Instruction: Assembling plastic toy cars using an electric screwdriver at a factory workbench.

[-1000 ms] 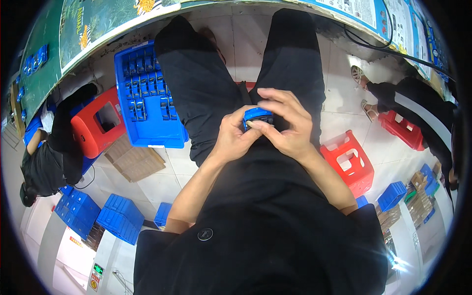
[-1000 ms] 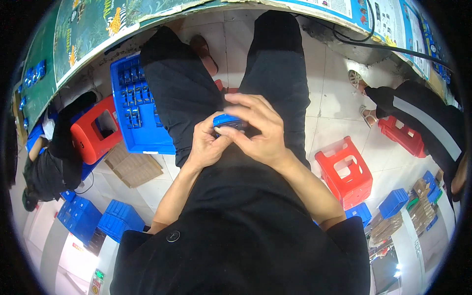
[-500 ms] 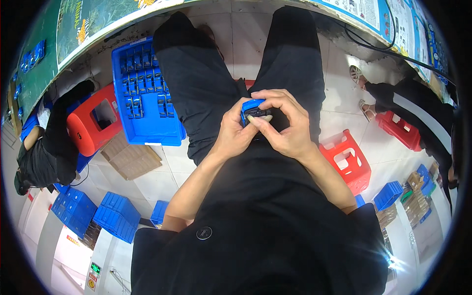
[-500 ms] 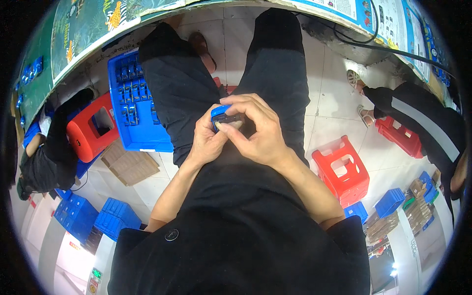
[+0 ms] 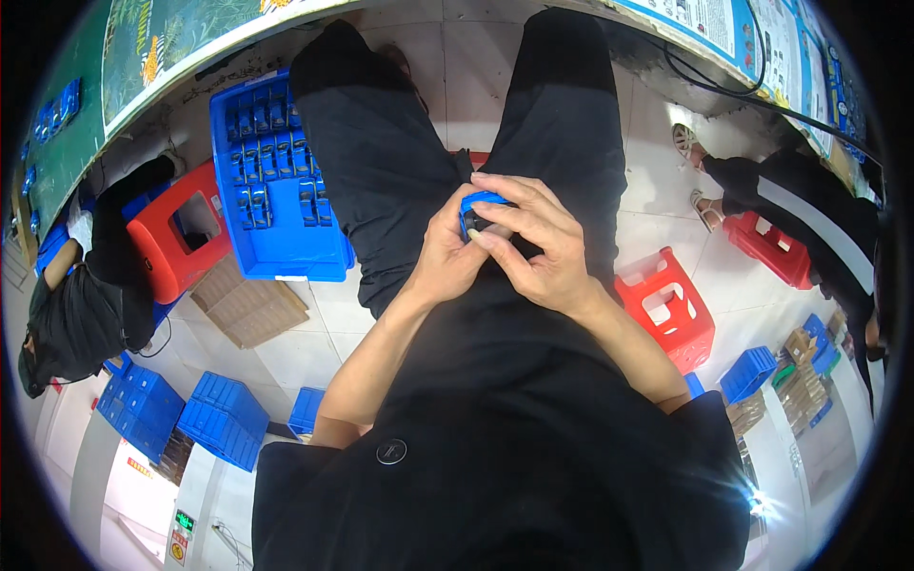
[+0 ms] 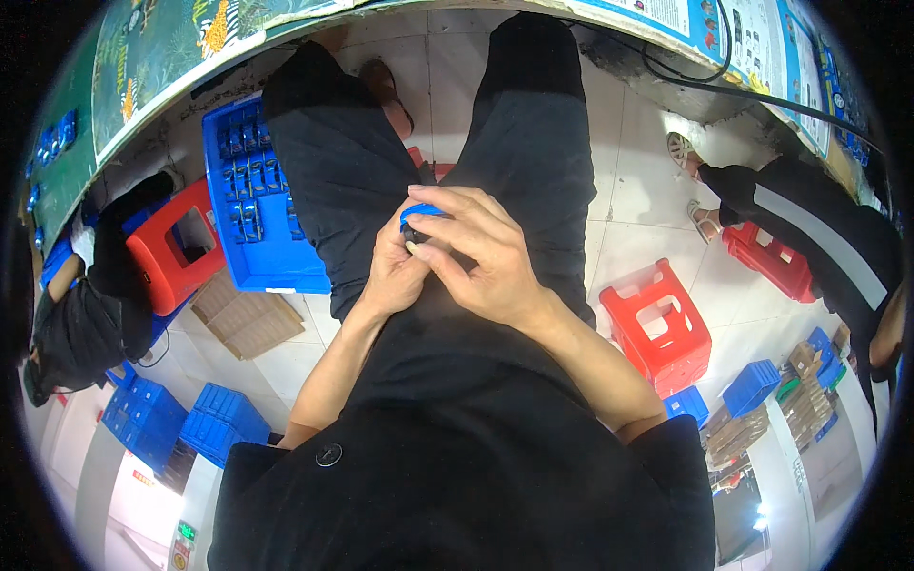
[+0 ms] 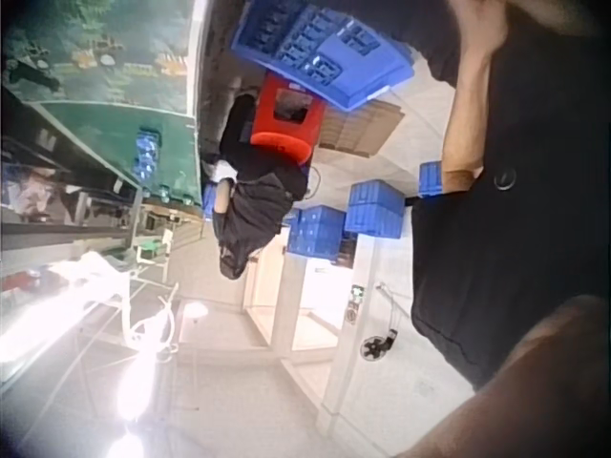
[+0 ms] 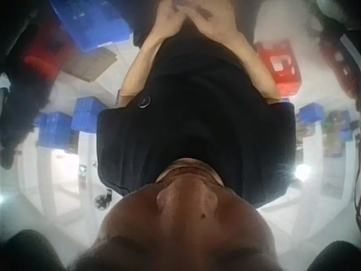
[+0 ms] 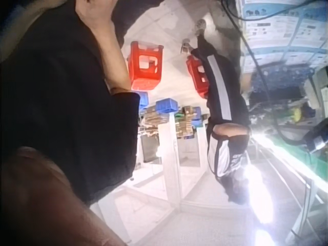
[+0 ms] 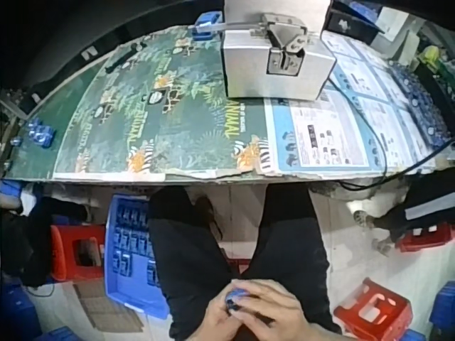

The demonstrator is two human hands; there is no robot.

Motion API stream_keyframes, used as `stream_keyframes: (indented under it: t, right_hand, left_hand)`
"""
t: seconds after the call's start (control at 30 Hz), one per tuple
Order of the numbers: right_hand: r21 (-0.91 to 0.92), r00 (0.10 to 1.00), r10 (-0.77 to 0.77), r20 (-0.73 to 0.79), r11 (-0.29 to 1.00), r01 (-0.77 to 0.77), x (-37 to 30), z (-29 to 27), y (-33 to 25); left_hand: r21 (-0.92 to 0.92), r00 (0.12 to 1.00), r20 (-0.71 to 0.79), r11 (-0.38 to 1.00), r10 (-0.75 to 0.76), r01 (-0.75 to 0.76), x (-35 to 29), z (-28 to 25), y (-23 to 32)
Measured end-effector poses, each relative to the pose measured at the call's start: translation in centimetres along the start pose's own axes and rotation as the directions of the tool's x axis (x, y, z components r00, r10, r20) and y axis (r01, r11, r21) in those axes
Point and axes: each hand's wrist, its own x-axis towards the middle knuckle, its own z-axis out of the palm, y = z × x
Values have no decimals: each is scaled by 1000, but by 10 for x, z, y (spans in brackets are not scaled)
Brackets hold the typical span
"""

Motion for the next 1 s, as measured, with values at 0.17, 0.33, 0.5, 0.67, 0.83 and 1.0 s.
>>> stream_keyframes:
  t: [0.17,0.33,0.5,0.67,0.83,1.0]
  right_hand:
    - [300,928,367,-67,894,-332,1,-1,7]
    - [492,866,492,89,734,-468,-2,7,15]
    - [438,918,396,14,823,-362,1,10,20]
    - [448,915,404,-11,819,-357,2,14,21]
    - [480,905,422,51,784,-393,-4,9,16]
    - [479,925,358,126,795,-373,-1,9,9]
  left_hand:
    - [-18,998,23,998,-54,55,1,-1,3]
    - [-52,999,36,998,-39,41,2,-3,4]
    - [-25,996,70,998,-48,49,1,-6,2]
    - [-28,998,42,999,-43,44,1,-8,0]
    - [-30,998,61,999,-15,17,2,-6,6]
    - [-11,997,69,999,-33,34,-3,-6,12]
